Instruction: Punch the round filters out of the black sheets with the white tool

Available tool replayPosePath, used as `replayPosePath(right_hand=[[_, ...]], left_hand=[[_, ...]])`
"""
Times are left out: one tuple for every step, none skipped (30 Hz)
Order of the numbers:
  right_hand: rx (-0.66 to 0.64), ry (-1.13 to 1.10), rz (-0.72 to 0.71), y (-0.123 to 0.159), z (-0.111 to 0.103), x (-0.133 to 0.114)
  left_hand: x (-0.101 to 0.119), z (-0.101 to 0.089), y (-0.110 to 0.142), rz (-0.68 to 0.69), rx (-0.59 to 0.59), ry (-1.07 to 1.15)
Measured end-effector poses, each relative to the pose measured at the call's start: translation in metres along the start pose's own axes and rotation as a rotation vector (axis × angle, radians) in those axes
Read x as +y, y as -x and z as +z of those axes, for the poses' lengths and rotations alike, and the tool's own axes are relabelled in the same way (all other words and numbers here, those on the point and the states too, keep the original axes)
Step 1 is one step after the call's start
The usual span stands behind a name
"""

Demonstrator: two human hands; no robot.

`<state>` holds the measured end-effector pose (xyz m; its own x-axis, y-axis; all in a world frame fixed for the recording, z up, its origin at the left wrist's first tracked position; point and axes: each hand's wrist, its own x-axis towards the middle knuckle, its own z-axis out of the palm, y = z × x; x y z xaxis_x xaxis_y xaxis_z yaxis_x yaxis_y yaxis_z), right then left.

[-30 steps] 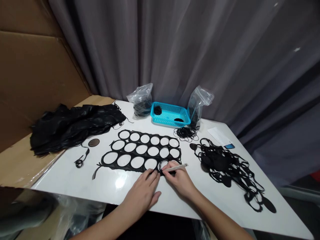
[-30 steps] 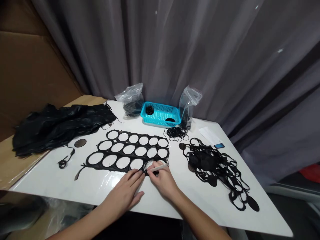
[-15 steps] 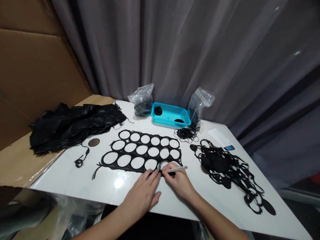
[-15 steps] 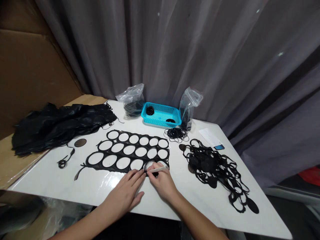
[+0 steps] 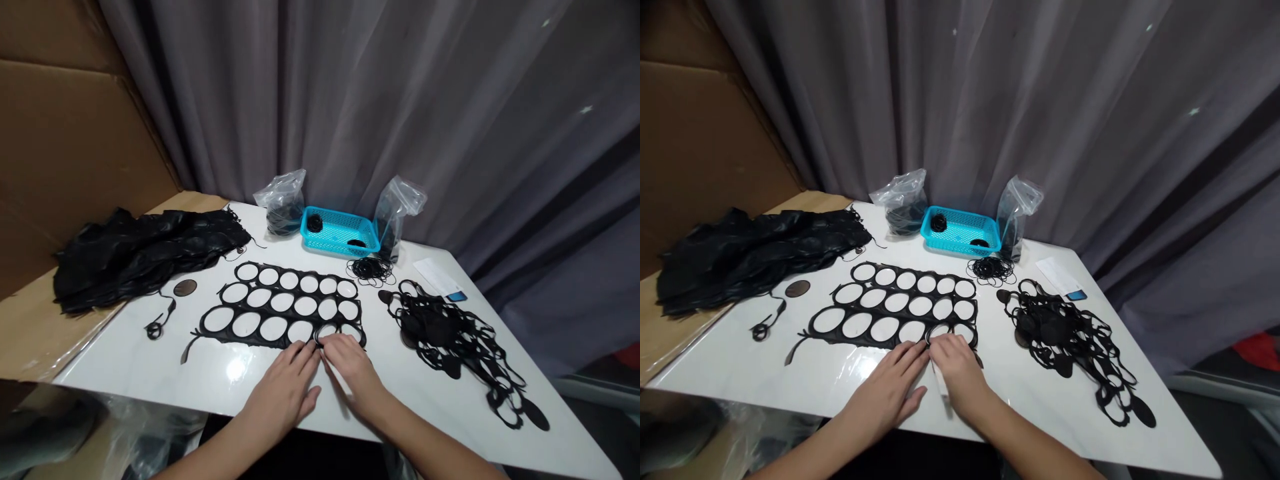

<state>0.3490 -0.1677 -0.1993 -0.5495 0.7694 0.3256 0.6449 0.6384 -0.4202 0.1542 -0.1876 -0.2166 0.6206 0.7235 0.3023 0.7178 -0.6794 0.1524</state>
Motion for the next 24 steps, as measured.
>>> replayPosePath(right_hand=[[-0.007, 0.049, -0.031, -0.003, -0.003, 0.002], [0.004, 0.092, -0.038, -0.008, -0.007, 0.007], [0.033, 0.135, -0.013, -0.014, -0.013, 0.015], [0.084, 0.176, 0.044, -0.021, -0.021, 0.026], [0.151, 0.209, 0.125, -0.029, -0.031, 0.039], [0.227, 0.242, 0.225, -0.038, -0.041, 0.054], [0.309, 0.252, 0.313, -0.046, -0.051, 0.068], [0.358, 0.221, 0.373, -0.053, -0.06, 0.08], [0.4, 0.189, 0.423, -0.06, -0.068, 0.09], [0.425, 0.151, 0.459, -0.066, -0.074, 0.097], [0.43, 0.108, 0.481, -0.071, -0.077, 0.1], [0.42, 0.061, 0.495, -0.076, -0.076, 0.099], [0.391, 0.005, 0.502, -0.08, -0.073, 0.094], [0.348, -0.07, 0.504, -0.083, -0.068, 0.086], [0.293, -0.159, 0.499, -0.085, -0.06, 0.076], [0.228, -0.252, 0.492, -0.086, -0.051, 0.065], [0.156, -0.34, 0.48, -0.085, -0.042, 0.052], [0.083, -0.412, 0.463, -0.084, -0.033, 0.039], [0.017, -0.468, 0.439, -0.081, -0.025, 0.027], [-0.038, -0.502, 0.411, -0.077, -0.018, 0.017], [-0.077, -0.515, 0.387, -0.073, -0.012, 0.008], [-0.099, -0.515, 0.368, -0.068, -0.008, 0.001], [-0.111, -0.508, 0.356, -0.063, -0.005, -0.004], [-0.115, -0.499, 0.353, -0.059, -0.003, -0.007]], left_hand=[[0.0, 0.0, 0.0, 0.0, 0.001, 0.007], [0.0, 0.001, 0.001, -0.003, 0.001, 0.017], [0.0, 0.001, 0.002, -0.01, -0.001, 0.032], [-0.001, 0.002, 0.002, -0.018, -0.003, 0.051], [-0.001, 0.003, 0.003, -0.027, -0.004, 0.072], [-0.001, 0.003, 0.004, -0.036, -0.001, 0.095], [-0.002, 0.003, 0.005, -0.042, 0.005, 0.119], [-0.002, 0.001, 0.005, -0.045, 0.009, 0.144], [-0.003, -0.002, 0.004, -0.044, 0.008, 0.17], [-0.003, -0.007, 0.004, -0.038, -0.002, 0.203], [-0.003, -0.014, 0.003, -0.025, -0.025, 0.243], [-0.003, -0.022, 0.002, -0.005, -0.057, 0.292], [-0.003, -0.03, 0.001, 0.022, -0.098, 0.351], [-0.002, -0.039, 0.001, 0.053, -0.135, 0.414], [-0.002, -0.046, 0.001, 0.086, -0.158, 0.473], [-0.002, -0.05, 0.003, 0.109, -0.166, 0.515], [-0.003, -0.053, 0.005, 0.103, -0.156, 0.528], [-0.004, -0.052, 0.009, 0.072, -0.13, 0.509], [-0.006, -0.049, 0.014, 0.022, -0.089, 0.456], [-0.009, -0.043, 0.019, -0.037, -0.043, 0.378], [-0.012, -0.037, 0.024, -0.087, 0.003, 0.287], [-0.015, -0.03, 0.029, -0.116, 0.041, 0.199], [-0.017, -0.024, 0.033, -0.13, 0.059, 0.131], [-0.019, -0.019, 0.036, -0.134, 0.065, 0.079]])
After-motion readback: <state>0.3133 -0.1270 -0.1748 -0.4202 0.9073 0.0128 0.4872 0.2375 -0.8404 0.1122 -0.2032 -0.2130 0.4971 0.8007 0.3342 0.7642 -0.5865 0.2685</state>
